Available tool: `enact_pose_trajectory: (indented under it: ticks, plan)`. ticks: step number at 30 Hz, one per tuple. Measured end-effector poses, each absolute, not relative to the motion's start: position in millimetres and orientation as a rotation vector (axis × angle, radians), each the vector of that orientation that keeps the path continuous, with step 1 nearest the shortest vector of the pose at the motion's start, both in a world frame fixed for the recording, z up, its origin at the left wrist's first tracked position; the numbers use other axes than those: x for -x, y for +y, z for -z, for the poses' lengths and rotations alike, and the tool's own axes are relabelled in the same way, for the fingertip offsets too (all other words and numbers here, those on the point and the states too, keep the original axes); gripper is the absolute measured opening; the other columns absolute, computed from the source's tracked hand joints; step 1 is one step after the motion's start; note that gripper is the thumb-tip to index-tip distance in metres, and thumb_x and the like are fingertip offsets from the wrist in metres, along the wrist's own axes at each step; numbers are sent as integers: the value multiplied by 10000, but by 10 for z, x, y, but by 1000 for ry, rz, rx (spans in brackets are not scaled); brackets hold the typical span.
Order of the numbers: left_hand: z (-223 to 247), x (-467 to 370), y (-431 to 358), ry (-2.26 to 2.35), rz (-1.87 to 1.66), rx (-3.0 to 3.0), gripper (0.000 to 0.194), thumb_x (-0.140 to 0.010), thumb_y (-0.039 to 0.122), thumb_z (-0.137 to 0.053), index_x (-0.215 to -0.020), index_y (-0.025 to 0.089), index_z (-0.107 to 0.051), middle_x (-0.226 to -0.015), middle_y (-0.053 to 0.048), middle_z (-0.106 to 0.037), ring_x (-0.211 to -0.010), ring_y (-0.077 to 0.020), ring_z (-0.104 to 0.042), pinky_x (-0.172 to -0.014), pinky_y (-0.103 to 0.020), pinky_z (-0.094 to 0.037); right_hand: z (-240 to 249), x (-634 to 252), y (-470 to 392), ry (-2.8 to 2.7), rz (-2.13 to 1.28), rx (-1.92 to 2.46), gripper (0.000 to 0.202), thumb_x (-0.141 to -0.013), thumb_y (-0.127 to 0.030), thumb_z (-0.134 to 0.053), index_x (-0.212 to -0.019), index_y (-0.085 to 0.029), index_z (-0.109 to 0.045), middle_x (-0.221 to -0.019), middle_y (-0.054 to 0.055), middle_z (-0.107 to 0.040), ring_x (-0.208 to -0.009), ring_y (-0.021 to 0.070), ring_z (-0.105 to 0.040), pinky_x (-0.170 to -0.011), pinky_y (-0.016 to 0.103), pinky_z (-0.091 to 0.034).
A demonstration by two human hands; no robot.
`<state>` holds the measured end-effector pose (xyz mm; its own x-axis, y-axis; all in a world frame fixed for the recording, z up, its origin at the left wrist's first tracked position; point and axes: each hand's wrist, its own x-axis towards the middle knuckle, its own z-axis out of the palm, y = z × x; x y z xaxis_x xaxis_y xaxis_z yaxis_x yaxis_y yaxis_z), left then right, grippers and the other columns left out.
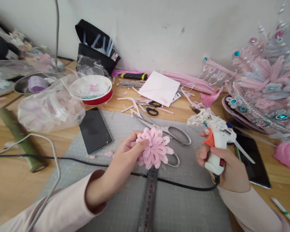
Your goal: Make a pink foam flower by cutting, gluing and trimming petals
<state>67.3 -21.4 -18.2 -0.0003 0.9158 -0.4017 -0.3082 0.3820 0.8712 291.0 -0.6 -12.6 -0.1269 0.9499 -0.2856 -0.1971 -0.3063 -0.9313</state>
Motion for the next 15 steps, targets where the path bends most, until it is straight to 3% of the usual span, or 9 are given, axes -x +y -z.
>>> enact_pose_trajectory:
  ticks: [7,13,15]
  plan:
    - [202,-655,-207,1214,-1195,-699,169,-760,329,-577,-833,179,-554,-734,20,-586,-627,-96,-514,-564,-184,-404,124,-2860,-192,-1172,-1595,1117,147,-774,-341,-524,-767,-202,-570,-409,-42,-483,-398,122,-420,-410,245,-345]
    - [224,-650,-223,1211,-1211,-745,129,-779,302,-565,-861,204,-551,-736,38,-577,-659,-96,-524,-625,-196,-421,133,-2825,-383,-1658,-1086,1445,176,-769,-349,-578,-772,-191,-656,-383,-40,-492,-357,126,-473,-371,236,-427]
    - [237,-646,-227,1211,-1211,-764,126,-786,303,-559,-864,205,-545,-756,35,-576,-673,-100,-528,-649,-208,-426,171,-2884,-424,-1880,-887,1383,126,-760,-316,-593,-786,-229,-680,-438,-23,-571,-386,148,-538,-387,241,-475]
